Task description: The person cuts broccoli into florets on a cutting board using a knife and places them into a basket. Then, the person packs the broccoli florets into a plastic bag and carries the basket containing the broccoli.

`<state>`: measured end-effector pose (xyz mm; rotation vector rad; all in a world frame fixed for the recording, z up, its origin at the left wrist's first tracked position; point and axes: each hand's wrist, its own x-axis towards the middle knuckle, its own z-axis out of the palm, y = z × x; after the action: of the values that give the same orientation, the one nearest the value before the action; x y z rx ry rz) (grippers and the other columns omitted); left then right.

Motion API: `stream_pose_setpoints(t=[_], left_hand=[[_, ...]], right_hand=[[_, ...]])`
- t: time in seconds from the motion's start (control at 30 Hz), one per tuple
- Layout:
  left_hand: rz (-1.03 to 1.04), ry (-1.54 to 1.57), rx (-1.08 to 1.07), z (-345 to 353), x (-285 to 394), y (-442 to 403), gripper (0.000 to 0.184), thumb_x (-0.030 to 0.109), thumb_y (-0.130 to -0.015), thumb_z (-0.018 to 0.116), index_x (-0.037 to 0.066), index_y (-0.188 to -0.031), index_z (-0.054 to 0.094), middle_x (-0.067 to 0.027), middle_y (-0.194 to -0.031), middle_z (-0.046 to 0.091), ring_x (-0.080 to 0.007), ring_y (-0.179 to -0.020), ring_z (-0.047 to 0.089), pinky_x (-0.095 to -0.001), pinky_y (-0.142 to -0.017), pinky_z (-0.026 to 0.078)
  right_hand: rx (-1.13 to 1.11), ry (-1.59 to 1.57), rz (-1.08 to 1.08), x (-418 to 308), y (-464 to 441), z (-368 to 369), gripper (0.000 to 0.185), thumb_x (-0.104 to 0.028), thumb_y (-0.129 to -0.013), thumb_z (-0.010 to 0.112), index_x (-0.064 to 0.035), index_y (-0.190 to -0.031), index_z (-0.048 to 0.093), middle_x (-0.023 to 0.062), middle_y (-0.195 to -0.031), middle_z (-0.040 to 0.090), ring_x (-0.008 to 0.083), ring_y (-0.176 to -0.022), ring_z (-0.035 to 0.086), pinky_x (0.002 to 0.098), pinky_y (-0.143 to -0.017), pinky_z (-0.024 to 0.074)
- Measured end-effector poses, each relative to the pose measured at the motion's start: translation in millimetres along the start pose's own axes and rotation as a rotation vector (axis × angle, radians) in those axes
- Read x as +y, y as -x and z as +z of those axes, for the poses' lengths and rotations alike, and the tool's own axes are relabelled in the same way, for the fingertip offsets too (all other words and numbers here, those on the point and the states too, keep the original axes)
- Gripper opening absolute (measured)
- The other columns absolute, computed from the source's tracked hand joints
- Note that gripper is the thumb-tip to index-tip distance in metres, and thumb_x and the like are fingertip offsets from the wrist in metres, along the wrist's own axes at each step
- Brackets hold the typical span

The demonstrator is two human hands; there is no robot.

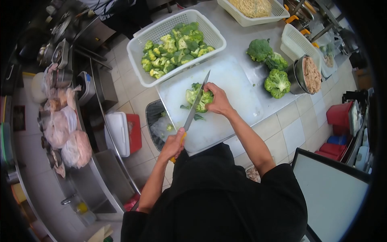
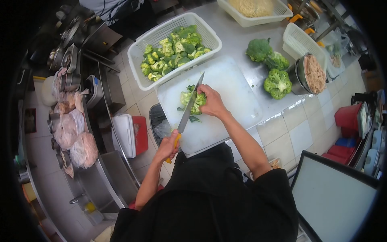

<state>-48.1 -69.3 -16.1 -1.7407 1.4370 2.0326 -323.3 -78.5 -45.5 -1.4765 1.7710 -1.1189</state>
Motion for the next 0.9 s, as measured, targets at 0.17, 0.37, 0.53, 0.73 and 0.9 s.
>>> stream_pose_setpoints(t=[0.17, 0.37, 0.53, 0.73, 0.9], left_hand=[[0.212, -0.382, 0.346, 30, 3, 12, 0.073, 0.06, -0.099, 0.037, -0.005, -0.08, 0.064, -0.0294, -0.074, 0.062, -0.0458, -0.078, 0.062, -0.0494, -0.074, 0.047], [0.287, -0.427, 0.439, 41, 2, 12, 0.068, 0.055, -0.1, 0.039, -0.006, -0.087, 0.066, -0.0342, -0.085, 0.063, -0.0528, -0.09, 0.06, -0.0549, -0.081, 0.046], [0.301, -0.434, 0.445, 36, -3, 10, 0.068, 0.056, -0.1, 0.04, -0.005, -0.088, 0.066, -0.0345, -0.085, 0.064, -0.0531, -0.089, 0.06, -0.0553, -0.08, 0.047], [0.333, -0.408, 0.361, 35, -5, 15, 0.07, 0.058, -0.099, 0.04, -0.005, -0.086, 0.066, -0.0319, -0.08, 0.064, -0.0522, -0.085, 0.061, -0.055, -0.079, 0.047], [0.348, -0.304, 0.381, 36, -6, 29, 0.066, 0.056, -0.099, 0.042, -0.005, -0.087, 0.066, -0.0289, -0.078, 0.064, -0.0488, -0.082, 0.063, -0.051, -0.076, 0.048]], right_hand=[[-0.036, 0.196, 0.205, -25, -5, 6, 0.041, -0.005, -0.059, 0.066, -0.0094, -0.096, 0.049, 0.0151, -0.095, 0.06, 0.0408, -0.091, 0.06, 0.046, -0.075, 0.0483], [-0.08, 0.283, 0.333, -26, -21, 9, 0.041, -0.007, -0.061, 0.068, -0.0082, -0.098, 0.05, 0.0172, -0.087, 0.064, 0.0375, -0.079, 0.063, 0.0455, -0.068, 0.0498], [-0.406, -0.05, 0.604, -50, -40, -38, 0.045, 0.0, -0.058, 0.063, -0.0097, -0.1, 0.052, 0.0064, -0.074, 0.055, 0.0186, -0.061, 0.054, 0.0338, -0.046, 0.0407], [-0.204, -0.332, 0.429, -80, -75, -73, 0.052, 0.0, -0.066, 0.065, -0.0077, -0.116, 0.049, 0.012, -0.098, 0.058, 0.0156, -0.067, 0.058, 0.027, -0.044, 0.0428], [0.137, -0.369, -0.026, -80, -139, -46, 0.069, -0.013, -0.081, 0.072, -0.0043, -0.141, 0.04, 0.0175, -0.134, 0.052, 0.0276, -0.112, 0.059, 0.036, -0.083, 0.055]])
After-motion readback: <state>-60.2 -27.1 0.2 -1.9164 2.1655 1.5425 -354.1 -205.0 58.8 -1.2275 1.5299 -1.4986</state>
